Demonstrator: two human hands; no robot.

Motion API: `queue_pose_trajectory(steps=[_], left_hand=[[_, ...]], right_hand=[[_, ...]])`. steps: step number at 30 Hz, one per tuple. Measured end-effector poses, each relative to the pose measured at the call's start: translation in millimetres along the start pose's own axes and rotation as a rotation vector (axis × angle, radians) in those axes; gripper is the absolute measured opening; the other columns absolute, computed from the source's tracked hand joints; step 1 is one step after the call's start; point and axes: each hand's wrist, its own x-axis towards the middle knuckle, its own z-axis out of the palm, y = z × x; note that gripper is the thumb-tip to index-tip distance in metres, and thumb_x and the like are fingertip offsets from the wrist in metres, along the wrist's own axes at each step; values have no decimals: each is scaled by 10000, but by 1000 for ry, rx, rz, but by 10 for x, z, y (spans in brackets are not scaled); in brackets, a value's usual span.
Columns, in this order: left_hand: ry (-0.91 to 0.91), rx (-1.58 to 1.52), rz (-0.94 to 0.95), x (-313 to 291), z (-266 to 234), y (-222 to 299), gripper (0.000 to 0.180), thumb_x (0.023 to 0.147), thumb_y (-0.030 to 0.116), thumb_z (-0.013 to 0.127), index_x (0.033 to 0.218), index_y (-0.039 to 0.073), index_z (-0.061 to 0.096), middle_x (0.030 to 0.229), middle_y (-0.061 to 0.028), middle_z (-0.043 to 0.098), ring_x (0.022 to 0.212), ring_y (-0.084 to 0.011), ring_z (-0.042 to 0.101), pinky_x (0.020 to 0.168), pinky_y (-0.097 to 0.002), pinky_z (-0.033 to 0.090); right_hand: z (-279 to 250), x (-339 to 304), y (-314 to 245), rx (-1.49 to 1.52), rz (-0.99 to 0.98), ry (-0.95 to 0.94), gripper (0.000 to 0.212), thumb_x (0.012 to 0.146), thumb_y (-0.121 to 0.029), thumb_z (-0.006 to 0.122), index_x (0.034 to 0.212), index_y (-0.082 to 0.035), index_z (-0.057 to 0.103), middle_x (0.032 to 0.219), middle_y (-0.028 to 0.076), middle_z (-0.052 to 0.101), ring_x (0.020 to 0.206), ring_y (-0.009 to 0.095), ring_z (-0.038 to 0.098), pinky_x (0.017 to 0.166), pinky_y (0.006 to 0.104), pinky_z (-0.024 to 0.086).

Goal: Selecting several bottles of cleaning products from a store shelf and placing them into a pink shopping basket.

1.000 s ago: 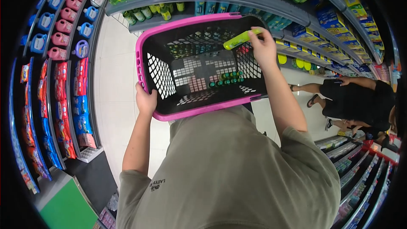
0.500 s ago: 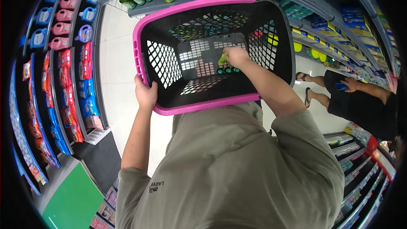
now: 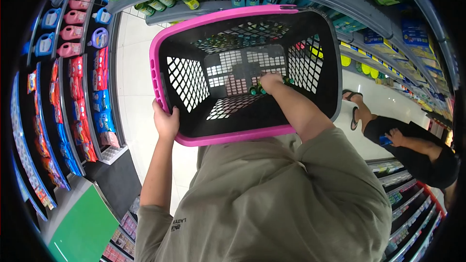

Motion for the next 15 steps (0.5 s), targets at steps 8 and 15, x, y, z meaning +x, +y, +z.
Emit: queue_pose_trajectory(steps=[8, 15], left_hand=[[-5, -10, 5, 19, -14, 3, 590, 788, 64, 629, 1305, -23, 359, 1009, -211, 642, 918, -356, 642, 822, -400, 492], [-10, -32, 30, 16, -14, -36, 610, 783, 73, 624, 1318, -22, 348, 1014, -219, 640, 929, -369, 638, 825, -405, 492]], right_hand=[[62, 62, 7, 2, 21, -92, 351, 871, -53, 521, 1204, -96, 625, 1316, 99, 578, 1217, 256, 545, 1021, 470, 376], [-276, -324, 54, 147, -14, 122, 368, 897, -242, 517, 1244, -129, 566, 1232, 128, 614, 1136, 317, 578, 967, 477, 418]])
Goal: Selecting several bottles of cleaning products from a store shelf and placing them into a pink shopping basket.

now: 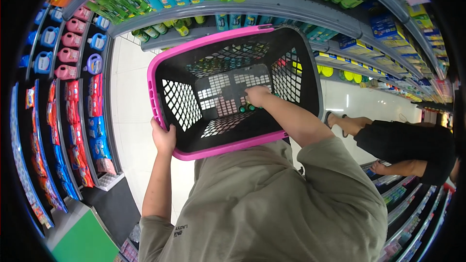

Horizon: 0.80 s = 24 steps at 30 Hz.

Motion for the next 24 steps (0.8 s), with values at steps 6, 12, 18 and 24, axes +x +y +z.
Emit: queue_pose_trajectory(steps=[6, 12, 18, 24], left_hand=[[4, -10, 12, 2, 15, -20, 611, 773, 77, 618, 1314, -16, 351, 1010, -235, 640, 931, -393, 634, 827, -431, 492], [23, -33, 59, 31, 50, -125, 610, 753, 107, 608, 1301, -3, 365, 1003, -255, 639, 923, -433, 623, 804, -476, 491], [46, -52, 97, 50, 83, -182, 600, 745, 113, 606, 1285, 0, 370, 989, -261, 639, 903, -444, 620, 792, -487, 492], [46, -38, 79, 64, 91, -168, 577, 741, 114, 608, 1260, 12, 379, 955, -257, 641, 878, -441, 622, 776, -494, 494]], right_hand=[[-223, -502, -42, 422, -85, 486, 199, 860, -249, 606, 982, -106, 672, 964, 111, 691, 931, 324, 642, 795, 434, 509], [-726, -770, -139, 482, -113, 871, 261, 846, -304, 654, 806, -47, 672, 772, 150, 638, 764, 343, 618, 691, 419, 486], [-1980, -1145, -230, 507, -83, 1164, 367, 861, -357, 642, 700, -28, 642, 754, 178, 629, 744, 363, 607, 669, 424, 483], [-2941, -1077, -108, 697, -72, 1388, 442, 811, -328, 688, 1141, -45, 610, 1085, 111, 667, 916, 261, 655, 838, 369, 506]])
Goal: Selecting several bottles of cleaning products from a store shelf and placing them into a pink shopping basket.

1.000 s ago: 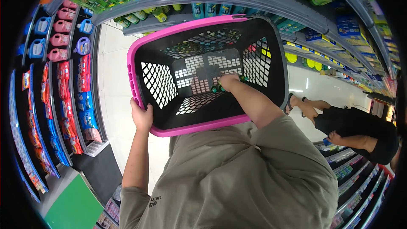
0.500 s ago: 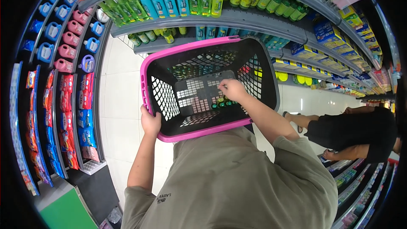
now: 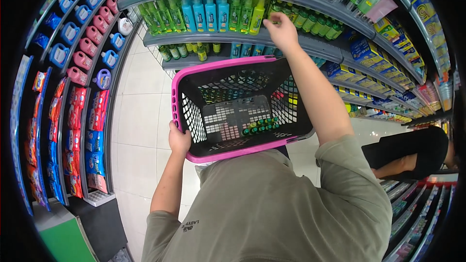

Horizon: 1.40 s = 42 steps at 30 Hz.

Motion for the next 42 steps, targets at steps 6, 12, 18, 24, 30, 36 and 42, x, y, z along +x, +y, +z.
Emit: queue_pose_trajectory(steps=[6, 12, 18, 24, 30, 36, 42], left_hand=[[5, 9, 2, -15, -27, 37, 566, 743, 112, 606, 1255, 17, 384, 944, -258, 642, 865, -439, 625, 765, -495, 498], [-28, -4, -25, -22, -70, 104, 593, 742, 127, 614, 1273, 7, 379, 998, -271, 637, 918, -444, 621, 815, -484, 494], [-19, 11, -35, -25, -38, 39, 590, 741, 123, 609, 1270, 4, 376, 978, -276, 635, 893, -451, 622, 794, -494, 495], [-7, 34, -1, 3, -19, 52, 594, 741, 123, 610, 1273, 6, 373, 968, -272, 638, 894, -449, 621, 801, -490, 494], [-1, 12, -14, -39, -38, 54, 572, 744, 117, 614, 1257, 16, 381, 974, -254, 638, 898, -436, 622, 784, -493, 493], [15, 34, 22, -16, -31, 52, 585, 746, 124, 611, 1270, 2, 383, 965, -263, 642, 886, -451, 620, 775, -493, 496], [3, 36, 6, -15, -21, 28, 584, 751, 125, 609, 1271, -7, 379, 961, -273, 640, 879, -451, 623, 772, -493, 496]], right_hand=[[216, 547, 34, 63, 56, 27, 557, 820, -351, 685, 1232, 6, 570, 1205, 148, 628, 1112, 286, 599, 942, 363, 457], [298, 617, -20, 82, 117, -60, 511, 854, -318, 665, 1239, 5, 571, 1206, 151, 631, 1104, 279, 607, 937, 357, 457], [197, 521, -123, 11, 143, -53, 478, 875, -305, 647, 1232, 5, 572, 1157, 157, 654, 1069, 279, 625, 915, 354, 465], [102, 528, 218, 48, 173, 58, 405, 897, -270, 632, 1169, 23, 566, 1074, 158, 665, 985, 274, 650, 842, 358, 493], [-102, 210, 148, 578, 264, 198, 362, 937, -202, 600, 1176, 26, 455, 996, 132, 631, 718, 192, 681, 551, 285, 523], [-521, -314, 140, 555, 256, 232, 390, 935, -220, 615, 1187, 26, 447, 1013, 122, 634, 756, 185, 682, 605, 260, 499], [-498, -925, 375, 338, 176, 119, 344, 898, -222, 666, 1091, 29, 532, 902, 97, 663, 707, 153, 675, 616, 244, 498]])
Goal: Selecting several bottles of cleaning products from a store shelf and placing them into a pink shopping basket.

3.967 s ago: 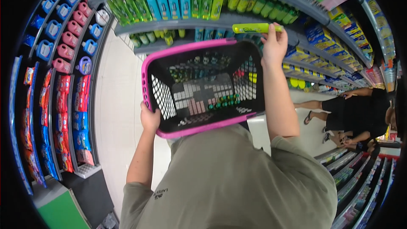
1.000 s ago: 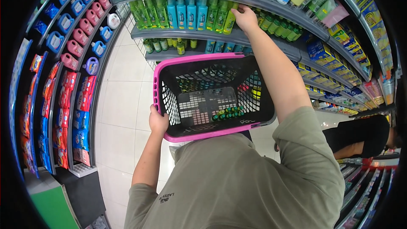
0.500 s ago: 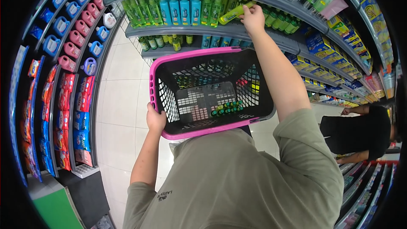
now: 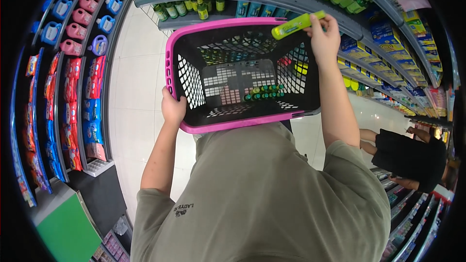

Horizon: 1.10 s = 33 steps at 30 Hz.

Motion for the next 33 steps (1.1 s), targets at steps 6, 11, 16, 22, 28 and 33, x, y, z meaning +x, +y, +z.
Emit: queue_pose_trajectory(steps=[6, 11, 16, 22, 28, 33], left_hand=[[-25, 2, -37, -29, -31, 30, 578, 759, 123, 615, 1272, -2, 378, 952, -254, 642, 867, -432, 631, 767, -479, 496], [-80, 10, -94, -14, -71, 118, 586, 784, 116, 625, 1293, -12, 365, 1036, -241, 646, 938, -402, 640, 818, -439, 500], [-34, 17, -70, -22, -58, 76, 584, 774, 116, 633, 1285, -4, 378, 946, -212, 646, 804, -374, 639, 745, -442, 499], [-47, 8, -101, -23, -55, 145, 570, 785, 102, 633, 1283, -6, 378, 931, -187, 644, 766, -326, 637, 723, -413, 500], [-21, 18, -70, -34, -41, 116, 554, 787, 77, 629, 1275, -6, 379, 919, -183, 645, 741, -319, 635, 709, -403, 501], [-38, 4, -87, -34, -53, 148, 554, 788, 66, 627, 1277, -6, 375, 939, -193, 644, 764, -323, 640, 721, -404, 500]], right_hand=[[238, -590, 618, -371, 94, -403, 361, 822, -237, 701, 1103, -53, 568, 915, 119, 697, 695, 214, 698, 679, 327, 532], [495, -907, 1318, -635, 46, -798, 309, 821, -273, 646, 1102, -146, 618, 904, 163, 681, 845, 348, 659, 744, 433, 526], [800, -1173, 1686, -888, -8, -1125, 267, 862, -251, 582, 1114, -173, 619, 944, 139, 682, 912, 333, 647, 778, 448, 516], [985, -1418, 2148, -958, 60, -1349, 322, 849, -157, 567, 1168, -157, 607, 1056, 115, 678, 1008, 289, 642, 806, 415, 524], [1033, -1595, 2283, -1134, 5, -1543, 308, 891, -83, 477, 1168, -133, 604, 1174, 99, 641, 1108, 265, 608, 863, 430, 504], [1000, -1719, 2406, -1145, 4, -1564, 331, 908, -87, 467, 1217, -127, 577, 1287, 70, 583, 1223, 259, 528, 997, 460, 399]])
